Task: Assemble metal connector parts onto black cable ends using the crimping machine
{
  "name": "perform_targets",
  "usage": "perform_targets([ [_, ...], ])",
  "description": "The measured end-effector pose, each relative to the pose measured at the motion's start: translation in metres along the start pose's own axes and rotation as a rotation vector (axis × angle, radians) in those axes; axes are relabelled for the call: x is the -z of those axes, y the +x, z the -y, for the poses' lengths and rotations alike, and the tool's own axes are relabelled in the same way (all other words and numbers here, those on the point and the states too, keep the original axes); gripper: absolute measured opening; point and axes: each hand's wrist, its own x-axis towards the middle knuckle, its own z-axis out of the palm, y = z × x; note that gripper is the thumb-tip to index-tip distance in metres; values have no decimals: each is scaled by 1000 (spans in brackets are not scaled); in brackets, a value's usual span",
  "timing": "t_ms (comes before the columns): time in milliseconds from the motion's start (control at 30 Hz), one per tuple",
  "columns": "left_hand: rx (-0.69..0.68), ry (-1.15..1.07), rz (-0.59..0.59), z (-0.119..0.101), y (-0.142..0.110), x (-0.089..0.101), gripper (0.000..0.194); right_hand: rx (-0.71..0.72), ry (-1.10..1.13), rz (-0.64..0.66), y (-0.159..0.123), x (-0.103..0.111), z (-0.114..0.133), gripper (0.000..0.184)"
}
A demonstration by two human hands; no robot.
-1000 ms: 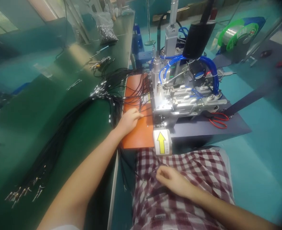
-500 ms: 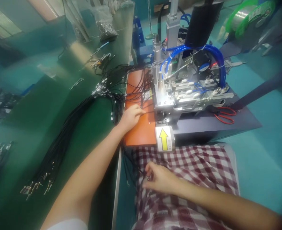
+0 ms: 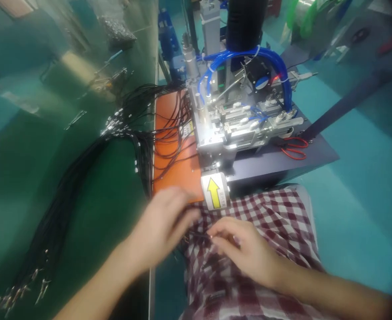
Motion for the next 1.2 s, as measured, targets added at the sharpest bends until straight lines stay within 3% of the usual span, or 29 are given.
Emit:
perform_targets([
  [33, -32, -25, 131, -11, -9, -1, 30, 18, 27, -46, 2, 4, 6, 13],
  [133, 18, -46, 190, -22, -20, -8, 17, 57, 61, -96, 12, 13, 19, 12],
  [267, 85, -208, 146, -10, -21, -12, 16, 99, 63, -74, 18, 22, 27, 12],
  [500, 42, -265, -35, -16, -27, 9, 21, 32, 42, 90, 5, 32, 28, 27],
  [667, -20, -141, -70, -25, -21, 7, 21, 26, 204, -39, 12, 28, 35, 18],
  [767, 61, -230, -11, -28, -15, -6, 19, 23, 224, -109, 21, 29, 41, 7],
  [933, 211, -426, -43, -35, -1, -24, 4, -6, 258, -143, 27, 36, 43, 16],
  [1200, 415, -805, -53, -26, 29, -39, 20, 2, 328, -241, 48, 50, 46, 11],
])
